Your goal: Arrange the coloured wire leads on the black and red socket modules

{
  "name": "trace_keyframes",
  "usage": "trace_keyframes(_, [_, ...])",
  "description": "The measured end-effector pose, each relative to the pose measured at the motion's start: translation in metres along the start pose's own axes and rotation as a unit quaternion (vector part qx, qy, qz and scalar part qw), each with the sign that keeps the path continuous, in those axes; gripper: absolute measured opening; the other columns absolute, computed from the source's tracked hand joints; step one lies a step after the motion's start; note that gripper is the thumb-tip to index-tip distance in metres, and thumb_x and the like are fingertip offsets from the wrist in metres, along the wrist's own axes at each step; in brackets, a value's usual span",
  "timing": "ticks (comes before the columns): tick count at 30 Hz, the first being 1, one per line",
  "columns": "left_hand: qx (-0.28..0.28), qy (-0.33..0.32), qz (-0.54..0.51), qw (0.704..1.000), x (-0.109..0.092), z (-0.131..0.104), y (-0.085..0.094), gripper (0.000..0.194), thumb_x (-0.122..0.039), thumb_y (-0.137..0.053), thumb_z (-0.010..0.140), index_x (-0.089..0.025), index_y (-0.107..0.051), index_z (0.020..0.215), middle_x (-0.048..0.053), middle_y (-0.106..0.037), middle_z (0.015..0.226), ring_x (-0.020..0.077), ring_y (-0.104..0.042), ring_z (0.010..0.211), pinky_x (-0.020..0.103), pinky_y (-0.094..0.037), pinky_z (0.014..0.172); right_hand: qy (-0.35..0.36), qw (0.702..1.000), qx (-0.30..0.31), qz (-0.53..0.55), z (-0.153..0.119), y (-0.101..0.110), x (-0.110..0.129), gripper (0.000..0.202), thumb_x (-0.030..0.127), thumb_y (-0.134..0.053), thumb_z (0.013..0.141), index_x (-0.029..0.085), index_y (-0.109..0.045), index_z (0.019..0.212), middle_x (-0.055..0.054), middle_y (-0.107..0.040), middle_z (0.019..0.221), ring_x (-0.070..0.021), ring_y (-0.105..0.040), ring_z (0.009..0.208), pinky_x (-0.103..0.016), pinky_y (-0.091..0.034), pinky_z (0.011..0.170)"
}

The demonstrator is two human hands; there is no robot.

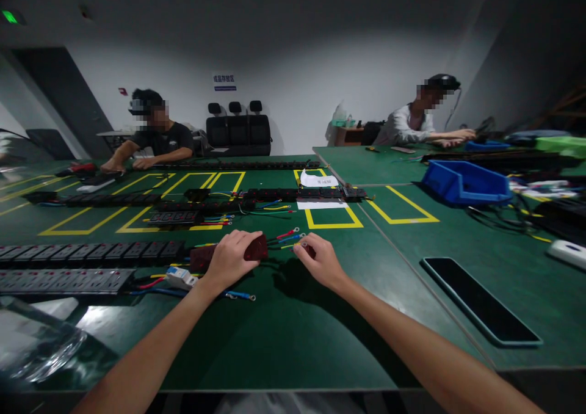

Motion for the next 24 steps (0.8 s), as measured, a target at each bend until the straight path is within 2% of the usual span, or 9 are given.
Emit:
trace_keyframes(5, [0.008,0.002,0.004,1.0,0.0,0.0,-0.002,0.065,-0.024,-0.085,0.075,-0.02,-0.057,0.134,0.008,-0.069,0.114,0.0291,-0.061,0.105,0.042,-0.048,0.088,-0.01,1.0,0.006,0.004,0.001,-0.001,-0.005,0.035,0.037,-0.051,0.101,0.02,-0.065,0.074,-0.002,-0.06,0.068,-0.0161,-0.054,0.063,-0.028,-0.037,0.06])
trace_keyframes(18, [0.014,0.005,0.005,1.0,0.001,0.0,-0.002,0.066,-0.024,-0.085,0.074,-0.019,-0.058,0.134,0.008,-0.069,0.114,0.0286,-0.061,0.103,0.042,-0.048,0.087,0.029,0.995,-0.013,-0.096,-0.004,0.0,0.01,0.032,0.035,-0.051,0.1,0.02,-0.064,0.075,-0.003,-0.056,0.071,-0.0155,-0.05,0.062,-0.03,-0.034,0.06])
trace_keyframes(21, [0.0,0.003,0.002,1.0,0.0,0.0,0.001,0.065,-0.024,-0.085,0.075,-0.019,-0.059,0.133,0.008,-0.069,0.113,0.0284,-0.061,0.102,0.042,-0.048,0.087,0.002,0.999,-0.007,-0.041,-0.002,0.002,0.008,0.033,0.038,-0.052,0.099,0.02,-0.065,0.075,-0.003,-0.058,0.071,-0.0162,-0.052,0.064,-0.03,-0.035,0.061])
trace_keyframes(24, [-0.009,0.001,0.003,1.0,-0.001,0.0,0.002,0.066,-0.023,-0.085,0.074,-0.019,-0.058,0.134,0.008,-0.069,0.112,0.0286,-0.061,0.101,0.042,-0.048,0.085,-0.096,0.991,-0.003,0.09,-0.001,-0.002,-0.007,0.036,0.045,-0.052,0.097,0.02,-0.062,0.073,-0.001,-0.055,0.062,-0.015,-0.05,0.056,-0.029,-0.036,0.056])
Point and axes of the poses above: each hand's wrist, its own z-axis towards the middle knuckle, its own y-axis out of the back of the hand, x = y × z, the point moved 7 cm from there along z, towards the middle knuckle
